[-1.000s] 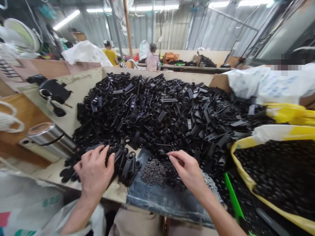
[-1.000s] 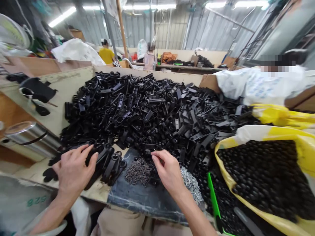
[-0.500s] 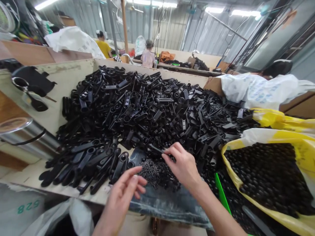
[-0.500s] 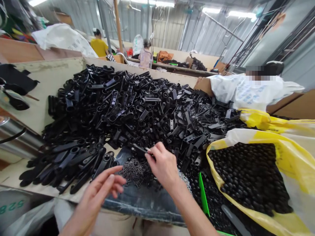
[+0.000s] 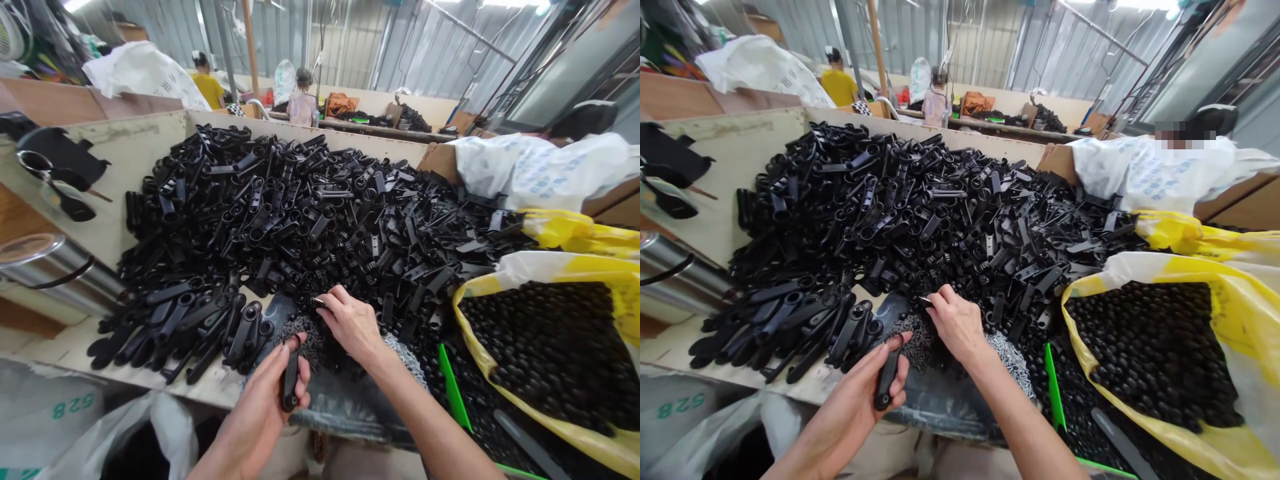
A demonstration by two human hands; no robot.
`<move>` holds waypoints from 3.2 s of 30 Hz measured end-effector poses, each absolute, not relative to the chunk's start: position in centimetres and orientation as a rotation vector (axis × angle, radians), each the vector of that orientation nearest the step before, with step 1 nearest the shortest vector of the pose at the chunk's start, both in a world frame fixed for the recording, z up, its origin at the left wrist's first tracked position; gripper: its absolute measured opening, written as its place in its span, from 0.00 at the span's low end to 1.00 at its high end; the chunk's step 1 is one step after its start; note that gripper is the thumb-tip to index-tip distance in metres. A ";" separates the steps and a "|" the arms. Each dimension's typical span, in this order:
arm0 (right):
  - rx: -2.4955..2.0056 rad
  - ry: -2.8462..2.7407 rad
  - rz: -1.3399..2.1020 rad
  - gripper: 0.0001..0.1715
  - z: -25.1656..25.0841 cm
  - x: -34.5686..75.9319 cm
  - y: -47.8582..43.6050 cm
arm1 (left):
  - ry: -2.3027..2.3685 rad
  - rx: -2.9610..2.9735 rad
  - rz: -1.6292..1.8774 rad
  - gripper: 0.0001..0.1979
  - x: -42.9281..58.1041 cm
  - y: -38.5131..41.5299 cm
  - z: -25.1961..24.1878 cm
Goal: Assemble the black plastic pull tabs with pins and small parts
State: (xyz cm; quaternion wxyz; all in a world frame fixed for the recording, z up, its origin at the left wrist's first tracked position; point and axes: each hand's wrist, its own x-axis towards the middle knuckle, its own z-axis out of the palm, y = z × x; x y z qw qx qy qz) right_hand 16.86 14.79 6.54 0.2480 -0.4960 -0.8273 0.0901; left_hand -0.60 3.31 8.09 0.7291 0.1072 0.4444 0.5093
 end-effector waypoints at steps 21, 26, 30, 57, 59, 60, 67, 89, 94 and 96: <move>-0.979 -2.019 0.721 0.12 7.8 19.7 4.5 | 1.167 0.614 0.767 0.11 1.0 1.0 10.3; -0.940 -2.103 0.654 0.13 8.0 20.0 4.0 | 1.183 0.619 0.747 0.13 0.9 0.5 10.4; -0.930 -2.217 0.509 0.16 8.3 20.1 3.7 | 1.153 0.596 0.723 0.22 0.7 0.4 10.2; -1.274 -1.702 0.726 0.14 6.6 18.2 0.3 | 1.319 1.365 0.564 0.20 1.4 -0.7 6.7; -1.291 -1.681 0.756 0.13 6.6 18.3 0.2 | 1.321 1.397 0.551 0.20 1.4 -0.7 6.7; -1.300 -1.671 0.775 0.12 6.5 18.4 0.2 | 1.319 1.414 0.546 0.20 1.4 -0.7 6.7; -1.450 -1.461 1.067 0.19 5.1 19.0 -0.2 | 1.320 1.490 0.505 0.21 1.1 -1.0 6.7; -1.278 -1.439 1.348 0.19 5.2 17.9 3.2 | 1.181 0.894 0.508 0.21 0.1 0.4 7.9; -1.321 -1.467 1.409 0.20 4.8 18.2 3.1 | 1.188 0.748 0.490 0.30 0.3 0.2 7.9; -1.313 -1.485 1.419 0.19 4.8 18.2 3.0 | 1.192 0.739 0.526 0.28 0.2 0.1 7.6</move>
